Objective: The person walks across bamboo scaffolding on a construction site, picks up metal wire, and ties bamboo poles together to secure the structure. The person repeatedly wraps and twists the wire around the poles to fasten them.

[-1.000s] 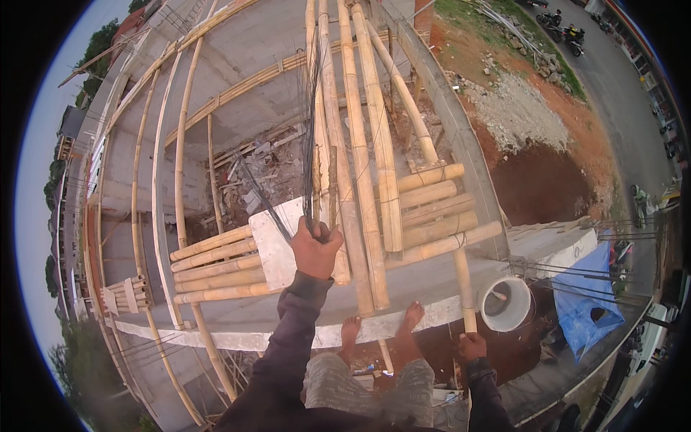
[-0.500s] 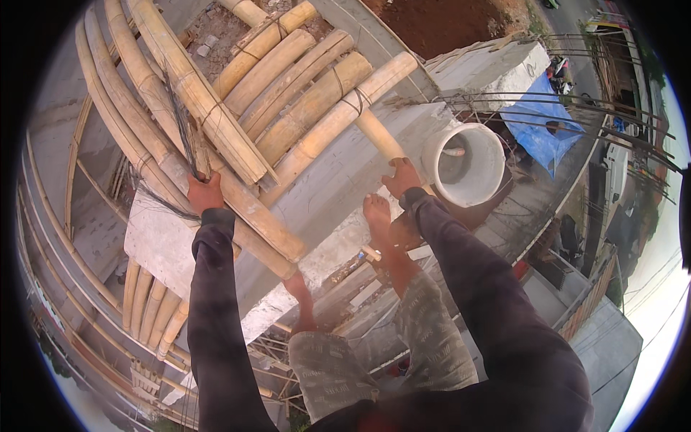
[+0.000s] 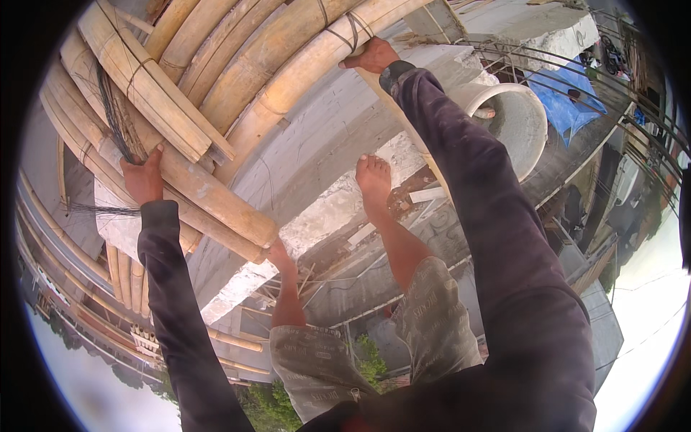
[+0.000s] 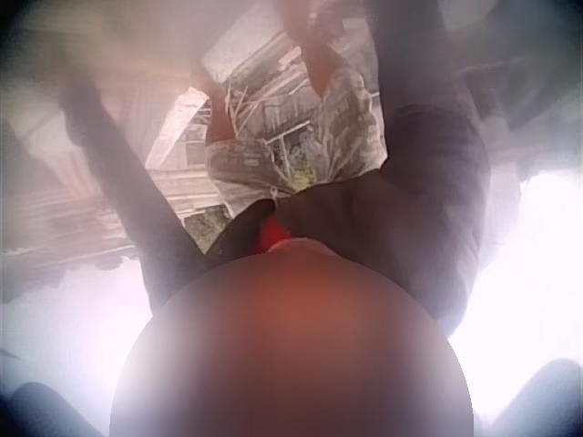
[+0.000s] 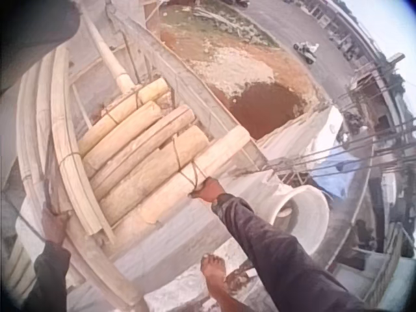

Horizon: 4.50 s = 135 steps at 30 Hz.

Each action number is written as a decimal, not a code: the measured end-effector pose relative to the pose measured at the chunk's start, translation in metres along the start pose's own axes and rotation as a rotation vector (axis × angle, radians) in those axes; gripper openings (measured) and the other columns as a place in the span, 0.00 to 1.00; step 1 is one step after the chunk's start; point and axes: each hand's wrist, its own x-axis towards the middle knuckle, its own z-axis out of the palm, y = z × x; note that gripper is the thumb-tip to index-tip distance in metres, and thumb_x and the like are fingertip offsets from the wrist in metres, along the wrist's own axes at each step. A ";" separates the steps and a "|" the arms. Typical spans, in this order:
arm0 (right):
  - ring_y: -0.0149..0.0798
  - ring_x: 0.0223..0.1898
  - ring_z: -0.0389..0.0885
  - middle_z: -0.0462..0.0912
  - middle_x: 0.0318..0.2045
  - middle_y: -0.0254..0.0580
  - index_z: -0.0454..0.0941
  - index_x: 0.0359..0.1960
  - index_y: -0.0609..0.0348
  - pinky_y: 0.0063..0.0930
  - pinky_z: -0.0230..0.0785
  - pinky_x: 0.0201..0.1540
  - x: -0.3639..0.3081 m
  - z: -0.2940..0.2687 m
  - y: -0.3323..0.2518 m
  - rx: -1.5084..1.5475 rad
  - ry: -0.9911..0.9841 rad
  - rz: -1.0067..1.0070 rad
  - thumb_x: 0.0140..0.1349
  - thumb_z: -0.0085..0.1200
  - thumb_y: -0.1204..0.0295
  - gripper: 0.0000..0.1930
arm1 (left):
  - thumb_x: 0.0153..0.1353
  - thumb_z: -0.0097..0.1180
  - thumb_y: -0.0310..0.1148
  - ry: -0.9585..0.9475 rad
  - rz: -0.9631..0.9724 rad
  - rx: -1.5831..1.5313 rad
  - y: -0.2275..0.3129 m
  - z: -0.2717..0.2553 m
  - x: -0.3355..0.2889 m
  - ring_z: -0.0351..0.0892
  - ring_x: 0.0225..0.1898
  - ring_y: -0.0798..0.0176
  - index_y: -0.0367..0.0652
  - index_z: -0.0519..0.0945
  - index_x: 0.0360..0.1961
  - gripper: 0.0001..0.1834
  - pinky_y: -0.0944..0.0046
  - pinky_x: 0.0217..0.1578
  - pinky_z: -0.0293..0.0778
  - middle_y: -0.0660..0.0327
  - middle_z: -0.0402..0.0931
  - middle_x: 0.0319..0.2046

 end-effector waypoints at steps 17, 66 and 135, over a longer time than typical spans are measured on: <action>0.48 0.40 0.73 0.72 0.36 0.45 0.70 0.36 0.61 0.37 0.65 0.44 -0.229 -0.056 -0.035 0.220 0.827 -0.019 0.49 0.55 0.78 0.12 | 0.43 0.65 0.53 0.113 -0.033 0.199 0.002 0.012 -0.006 0.77 0.42 0.46 0.32 0.71 0.50 0.40 0.55 0.44 0.70 0.47 0.78 0.39; 0.54 0.50 0.71 0.70 0.51 0.55 0.67 0.53 0.63 0.43 0.65 0.53 -0.137 0.003 -0.011 0.052 0.516 0.000 0.45 0.64 0.62 0.33 | 0.47 0.65 0.41 -0.015 0.000 0.077 0.015 0.006 -0.010 0.72 0.53 0.41 0.32 0.64 0.59 0.41 0.55 0.51 0.67 0.39 0.73 0.49; 0.45 0.43 0.82 0.82 0.37 0.56 0.79 0.40 0.68 0.36 0.72 0.45 -0.023 0.002 0.003 0.201 0.140 -0.303 0.40 0.67 0.58 0.28 | 0.50 0.63 0.35 -0.052 0.064 0.002 0.016 -0.019 -0.031 0.74 0.38 0.36 0.33 0.65 0.40 0.24 0.45 0.38 0.70 0.39 0.71 0.34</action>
